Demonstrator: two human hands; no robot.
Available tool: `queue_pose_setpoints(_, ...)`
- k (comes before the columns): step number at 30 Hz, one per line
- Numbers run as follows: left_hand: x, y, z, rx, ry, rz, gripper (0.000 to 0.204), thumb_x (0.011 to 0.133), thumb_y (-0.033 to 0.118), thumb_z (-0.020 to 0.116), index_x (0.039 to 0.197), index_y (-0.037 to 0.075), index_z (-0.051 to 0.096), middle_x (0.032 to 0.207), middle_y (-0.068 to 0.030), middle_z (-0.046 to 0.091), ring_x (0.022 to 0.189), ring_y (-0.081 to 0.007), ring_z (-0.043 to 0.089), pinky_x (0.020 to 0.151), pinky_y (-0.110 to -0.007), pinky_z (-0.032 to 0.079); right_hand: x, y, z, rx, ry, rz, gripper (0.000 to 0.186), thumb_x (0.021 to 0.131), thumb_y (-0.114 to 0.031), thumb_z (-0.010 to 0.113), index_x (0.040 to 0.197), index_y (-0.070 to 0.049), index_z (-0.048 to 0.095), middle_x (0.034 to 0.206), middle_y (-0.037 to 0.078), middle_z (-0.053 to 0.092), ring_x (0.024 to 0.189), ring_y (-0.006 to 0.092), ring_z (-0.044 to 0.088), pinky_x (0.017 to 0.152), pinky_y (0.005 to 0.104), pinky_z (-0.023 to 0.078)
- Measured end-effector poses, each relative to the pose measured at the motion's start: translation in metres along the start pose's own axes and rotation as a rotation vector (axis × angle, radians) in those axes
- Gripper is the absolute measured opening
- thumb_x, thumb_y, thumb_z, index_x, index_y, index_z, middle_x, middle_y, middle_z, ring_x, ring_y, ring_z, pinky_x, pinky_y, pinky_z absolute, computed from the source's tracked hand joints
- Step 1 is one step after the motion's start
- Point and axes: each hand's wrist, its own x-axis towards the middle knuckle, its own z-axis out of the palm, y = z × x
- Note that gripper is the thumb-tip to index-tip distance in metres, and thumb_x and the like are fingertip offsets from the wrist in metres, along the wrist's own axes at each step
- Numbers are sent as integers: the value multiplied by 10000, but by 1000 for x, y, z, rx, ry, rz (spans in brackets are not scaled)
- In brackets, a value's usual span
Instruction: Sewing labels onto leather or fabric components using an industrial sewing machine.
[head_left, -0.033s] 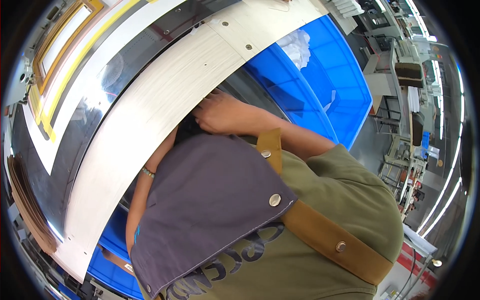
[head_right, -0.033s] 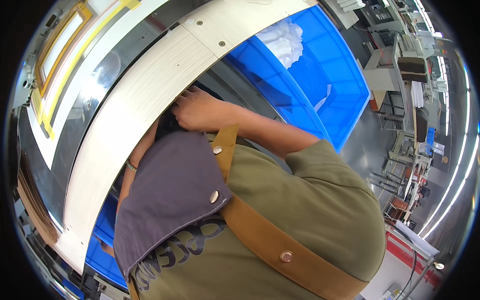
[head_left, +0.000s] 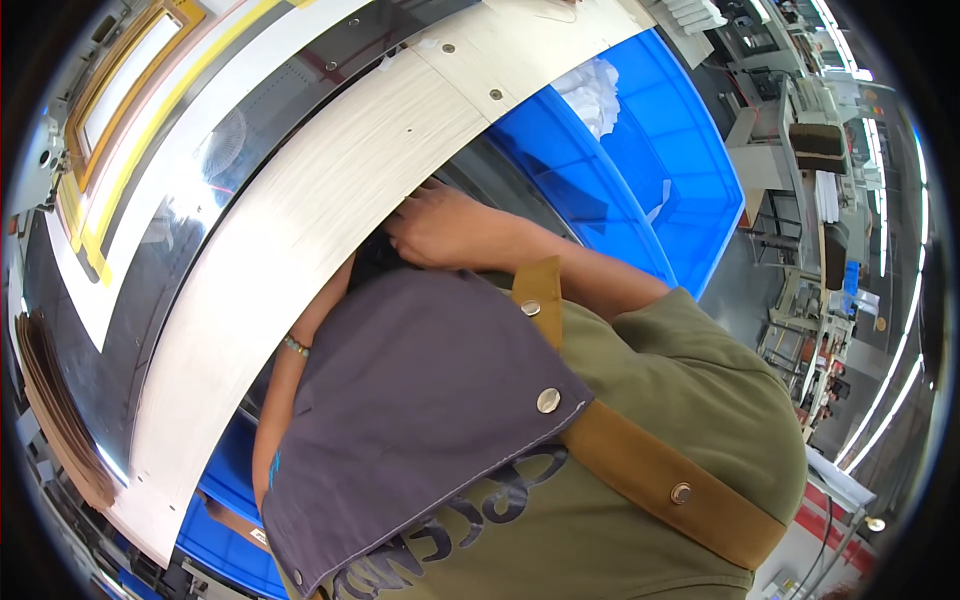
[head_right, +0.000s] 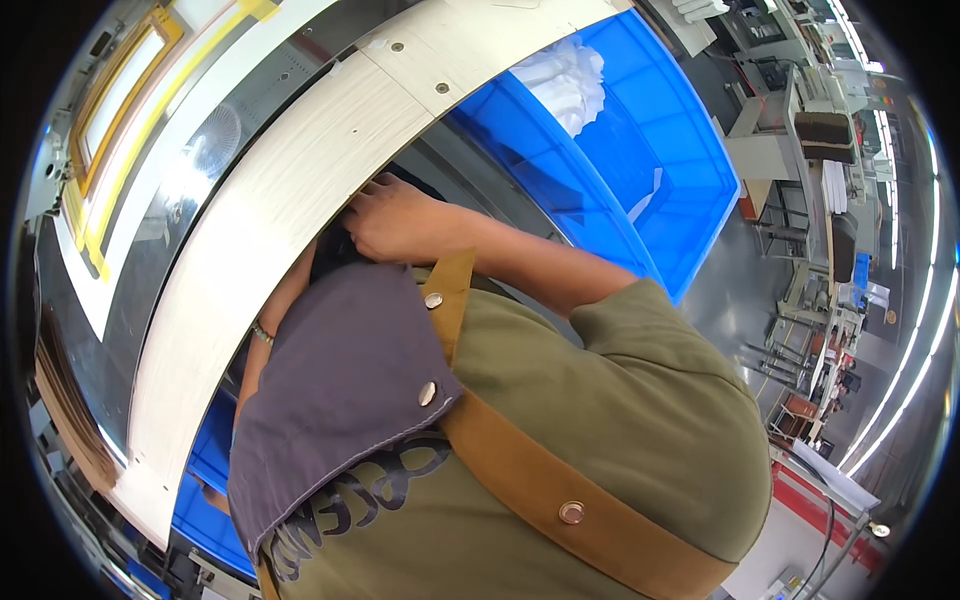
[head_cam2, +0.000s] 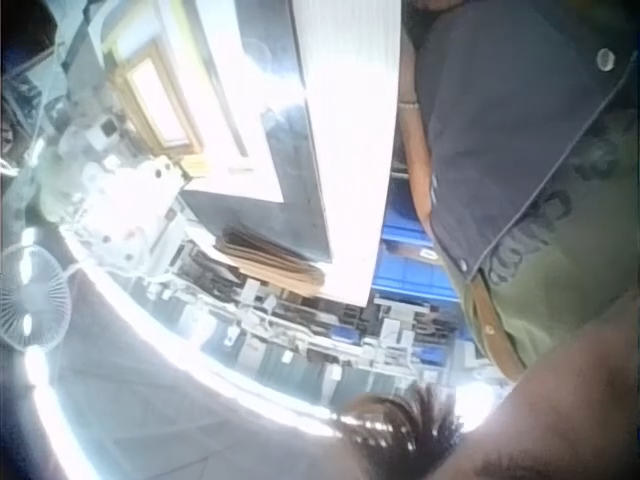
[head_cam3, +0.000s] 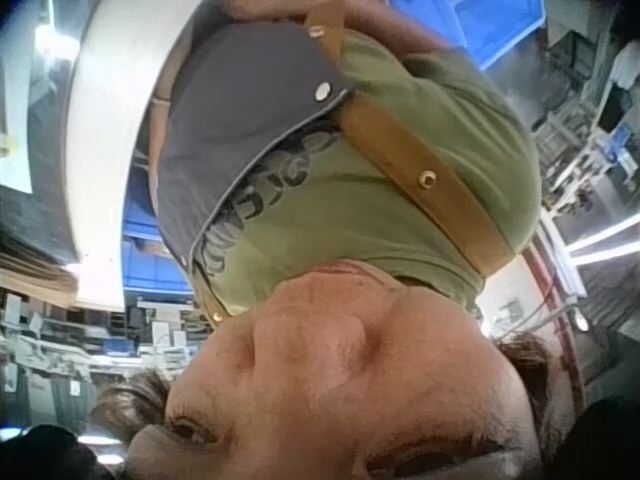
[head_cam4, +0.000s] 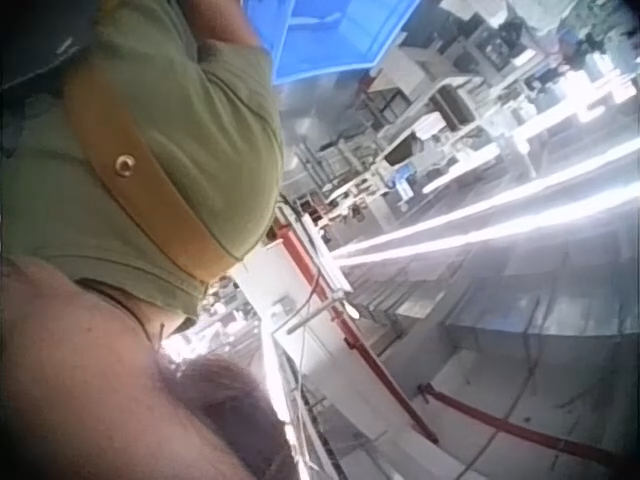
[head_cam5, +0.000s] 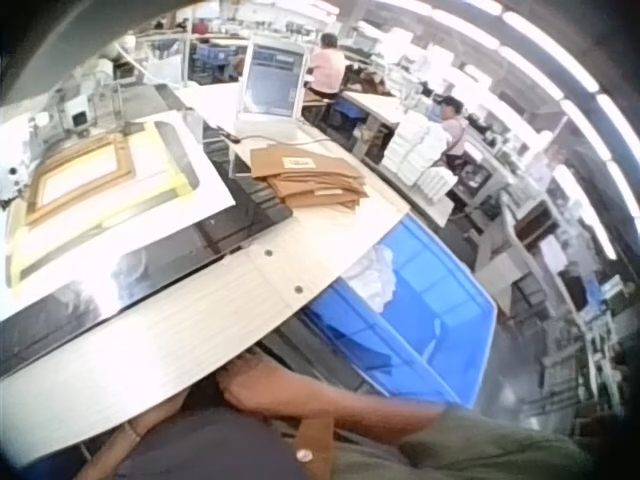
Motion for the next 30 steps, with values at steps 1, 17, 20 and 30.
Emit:
queue_pose_setpoints(1, -4, -11, 3, 260, -9, 154, 355, 1038, 251, 752, 1303, 15, 757, 1237, -165, 788, 1117, -291, 761, 953, -399, 591, 1, 1, 0, -19, -21, -27, 268, 900, -156, 627, 1057, 42, 716, 1219, 223, 686, 1233, 399, 615, 1112, 508, 484)
queue_pose_setpoints(17, 0, 0, -4, 146, -253, -57, 494, 1110, 344, 602, 1438, -24, 632, 1338, -157, 723, 1230, -269, 705, 1045, -394, 566, -2, 7, 6, -30, 84, -51, 275, 830, -164, 675, 967, 65, 741, 1216, 247, 698, 1189, 404, 663, 997, 507, 562)
queue_pose_setpoints(20, 14, 17, -15, 74, -232, -117, 476, 1111, 320, 577, 1440, -18, 639, 1366, -179, 715, 1250, -305, 696, 1088, -418, 539, -9, 9, 7, -81, 199, -64, 277, 834, -184, 673, 965, 49, 748, 1226, 248, 697, 1189, 399, 664, 997, 510, 557)
queue_pose_setpoints(30, 23, 29, -56, -139, -309, -58, 479, 1104, 326, 585, 1438, -13, 644, 1363, -188, 718, 1258, -321, 691, 1092, -433, 532, -11, 2, -7, 125, 140, -10, 377, 959, -224, 605, 1254, -36, 746, 1338, 207, 691, 1241, 388, 654, 1004, 523, 546)
